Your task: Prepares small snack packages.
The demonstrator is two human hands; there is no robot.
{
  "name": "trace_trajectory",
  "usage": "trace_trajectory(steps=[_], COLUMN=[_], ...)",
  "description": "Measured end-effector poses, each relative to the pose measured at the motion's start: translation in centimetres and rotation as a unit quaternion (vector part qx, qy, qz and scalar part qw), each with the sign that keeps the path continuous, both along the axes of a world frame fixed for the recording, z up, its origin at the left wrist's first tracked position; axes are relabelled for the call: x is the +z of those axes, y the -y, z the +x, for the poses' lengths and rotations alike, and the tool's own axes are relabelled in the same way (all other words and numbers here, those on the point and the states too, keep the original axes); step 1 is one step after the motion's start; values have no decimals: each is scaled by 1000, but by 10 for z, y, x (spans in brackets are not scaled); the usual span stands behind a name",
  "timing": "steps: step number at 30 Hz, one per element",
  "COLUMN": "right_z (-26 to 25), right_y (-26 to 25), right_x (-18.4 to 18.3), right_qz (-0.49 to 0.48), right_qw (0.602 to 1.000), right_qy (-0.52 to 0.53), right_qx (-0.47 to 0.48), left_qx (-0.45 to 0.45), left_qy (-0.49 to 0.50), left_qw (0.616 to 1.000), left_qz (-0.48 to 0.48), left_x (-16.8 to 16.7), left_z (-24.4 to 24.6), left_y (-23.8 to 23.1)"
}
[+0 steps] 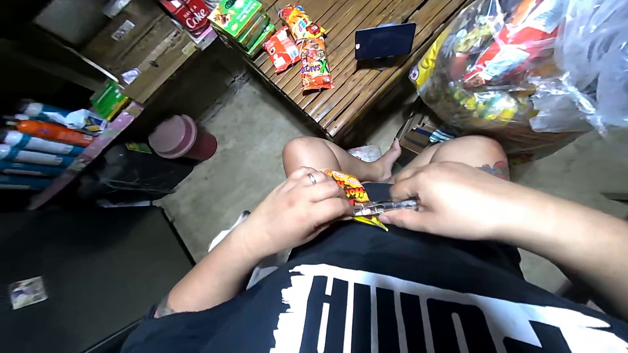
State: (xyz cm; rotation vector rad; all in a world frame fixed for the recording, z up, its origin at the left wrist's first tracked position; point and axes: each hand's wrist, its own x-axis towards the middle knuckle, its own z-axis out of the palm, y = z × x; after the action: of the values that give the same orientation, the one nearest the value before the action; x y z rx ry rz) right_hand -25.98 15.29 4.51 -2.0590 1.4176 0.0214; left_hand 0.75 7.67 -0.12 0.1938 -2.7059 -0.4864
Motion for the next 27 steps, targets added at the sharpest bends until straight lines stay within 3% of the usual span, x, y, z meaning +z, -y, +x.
trace_trajectory(steps=[4,10,17,20,23,27], right_z=[5,10,15,16,14,10], right_y=[11,27,35,33,29,25], right_x=[9,4,0,-7,-16,-21], right_qz=[18,108,121,109,86,81], right_qw=[999,993,992,992,994,994], right_qy=[-25,-16,3,17,41,53], right_qx=[22,39,47,54,56,51], left_qx=[-17,-21,51,90,113,136], left_qy=[51,42,28,-12,-59,-150], left_qw=[997,997,996,995,989,953], left_qz=[-62,-69,-74,-30,77,225], left_x=[13,-1,-13,-20,-24,-27], left_z=[1,5,10,13,19,36], left_y=[3,12,11,10,10,19])
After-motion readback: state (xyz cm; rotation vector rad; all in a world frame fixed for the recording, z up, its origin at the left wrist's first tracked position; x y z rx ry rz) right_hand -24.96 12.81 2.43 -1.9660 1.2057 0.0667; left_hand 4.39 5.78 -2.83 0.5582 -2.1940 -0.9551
